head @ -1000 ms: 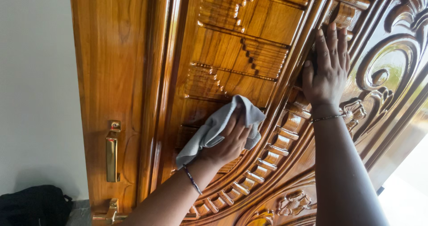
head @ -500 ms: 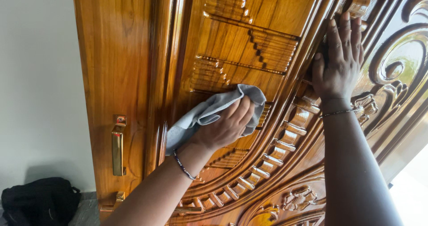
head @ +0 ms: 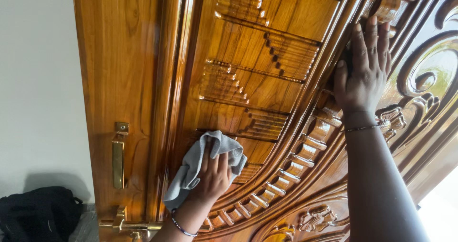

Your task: The person wipes a wooden door with a gray cloth, moving across the carved panels, handle, and lock area. The person uses both hands to guide the cloth and maintain contact with the door surface throughout the task.

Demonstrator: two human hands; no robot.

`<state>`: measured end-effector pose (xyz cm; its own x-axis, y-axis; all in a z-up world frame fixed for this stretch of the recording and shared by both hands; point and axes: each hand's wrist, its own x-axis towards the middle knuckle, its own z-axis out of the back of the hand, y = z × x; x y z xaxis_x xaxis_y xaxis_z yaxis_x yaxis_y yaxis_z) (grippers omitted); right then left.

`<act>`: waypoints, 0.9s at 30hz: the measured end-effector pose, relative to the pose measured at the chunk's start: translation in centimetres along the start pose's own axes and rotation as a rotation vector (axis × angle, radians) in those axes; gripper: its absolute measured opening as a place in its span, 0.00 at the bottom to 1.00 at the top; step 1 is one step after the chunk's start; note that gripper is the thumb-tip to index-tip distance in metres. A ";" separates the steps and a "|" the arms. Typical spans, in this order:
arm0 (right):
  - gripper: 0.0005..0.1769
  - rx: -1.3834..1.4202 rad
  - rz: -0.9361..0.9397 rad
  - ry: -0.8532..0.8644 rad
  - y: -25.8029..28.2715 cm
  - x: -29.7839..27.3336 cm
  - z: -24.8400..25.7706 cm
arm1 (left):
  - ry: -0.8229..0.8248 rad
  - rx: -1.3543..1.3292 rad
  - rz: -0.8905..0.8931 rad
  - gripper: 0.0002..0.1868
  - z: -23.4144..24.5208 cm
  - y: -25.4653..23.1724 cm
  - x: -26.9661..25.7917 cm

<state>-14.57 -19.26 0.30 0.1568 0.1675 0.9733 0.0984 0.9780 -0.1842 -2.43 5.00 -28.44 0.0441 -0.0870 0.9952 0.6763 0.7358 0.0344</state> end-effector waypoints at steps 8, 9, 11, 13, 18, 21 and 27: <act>0.35 0.004 0.011 -0.005 -0.2 0.0 0.0 | -0.018 -0.013 -0.073 0.22 -1.9 -5.2 2.9; 0.36 0.006 0.009 -0.003 -0.2 0.0 0.0 | -0.087 0.011 -0.075 0.22 -1.8 -5.5 3.4; 0.37 0.012 0.006 0.004 -0.3 0.0 -0.1 | 0.020 -0.045 -0.147 0.25 -1.6 -5.9 3.2; 0.36 0.006 0.028 -0.001 -0.6 0.0 -0.1 | 0.089 -0.085 -0.217 0.25 -2.0 -6.0 2.2; 0.36 -0.025 -0.047 0.006 -0.2 -0.9 -0.8 | 0.102 -0.061 -0.270 0.30 -6.1 -4.9 -2.1; 0.36 -0.045 -0.101 0.006 0.9 -3.3 -1.3 | 0.448 -0.122 -0.234 0.35 -7.0 -2.2 -6.4; 0.42 -0.036 -0.164 0.015 2.6 -6.7 -1.9 | 0.480 -0.143 -0.093 0.38 -7.5 -1.6 -3.4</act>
<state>-13.51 -18.04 -6.93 0.1508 0.0040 0.9886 0.1587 0.9869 -0.0282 1.91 -0.93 -32.60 0.2892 -0.4715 0.8331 0.7861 0.6136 0.0743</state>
